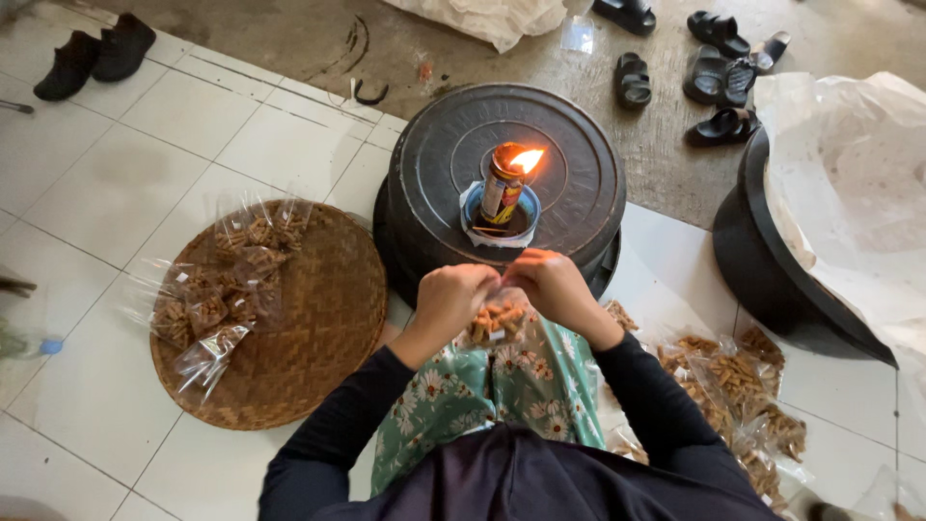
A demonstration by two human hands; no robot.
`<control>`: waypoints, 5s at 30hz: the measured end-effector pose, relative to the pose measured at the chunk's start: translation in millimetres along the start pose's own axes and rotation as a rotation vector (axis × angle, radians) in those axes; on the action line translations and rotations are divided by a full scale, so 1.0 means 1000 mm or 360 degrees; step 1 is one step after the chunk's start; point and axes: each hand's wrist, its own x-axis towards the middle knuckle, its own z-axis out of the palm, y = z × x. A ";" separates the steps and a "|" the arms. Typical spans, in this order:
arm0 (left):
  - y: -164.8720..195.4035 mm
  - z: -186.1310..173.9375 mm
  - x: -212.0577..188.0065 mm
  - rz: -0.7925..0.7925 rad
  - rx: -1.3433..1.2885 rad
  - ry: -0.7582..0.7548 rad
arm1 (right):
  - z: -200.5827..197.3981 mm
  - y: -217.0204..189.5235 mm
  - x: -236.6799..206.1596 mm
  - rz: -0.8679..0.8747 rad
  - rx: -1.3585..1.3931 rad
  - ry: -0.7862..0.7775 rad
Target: The person sits on the floor and fills clear plastic bags with fried snack pieces from a woven tray, then holds each open bag's top over a small open flame to melt and seal it shut, placing finished sealed bags aside and starting the next bag.
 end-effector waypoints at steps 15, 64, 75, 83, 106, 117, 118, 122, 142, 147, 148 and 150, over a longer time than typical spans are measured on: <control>-0.008 -0.019 -0.021 0.0298 0.0040 0.0067 | -0.001 -0.025 -0.001 -0.0383 -0.0309 -0.0053; -0.008 -0.002 -0.006 0.0199 0.0169 -0.0106 | 0.010 -0.003 -0.001 0.0023 0.0138 0.0033; 0.008 -0.022 -0.018 0.0307 0.0186 -0.0005 | -0.004 0.001 0.004 -0.0285 -0.0028 0.0150; 0.010 -0.028 -0.023 0.0283 0.0030 0.0029 | 0.035 0.047 -0.018 0.0326 0.1319 0.0134; -0.045 0.076 0.069 -0.0697 -0.0894 0.0239 | 0.039 0.125 0.030 0.0829 0.1563 0.0827; -0.081 0.100 0.094 -0.0807 -0.1005 0.0391 | 0.023 0.136 0.080 0.0853 0.1540 0.0628; -0.082 0.100 0.095 -0.0809 -0.1018 0.0388 | 0.024 0.138 0.082 0.0856 0.1535 0.0622; -0.084 0.100 0.098 -0.0802 -0.1024 0.0400 | 0.028 0.143 0.084 0.0863 0.1486 0.0659; -0.085 0.098 0.107 -0.0966 -0.1414 0.0322 | 0.022 0.143 0.091 0.0882 0.1472 0.0697; -0.081 0.095 0.110 -0.0899 -0.1353 0.0332 | 0.021 0.143 0.092 0.0859 0.1470 0.0723; -0.079 0.094 0.111 -0.0995 -0.1494 0.0288 | 0.021 0.144 0.092 0.0861 0.1505 0.0731; -0.078 0.094 0.113 -0.0997 -0.1465 0.0288 | 0.020 0.146 0.092 0.0856 0.1467 0.0742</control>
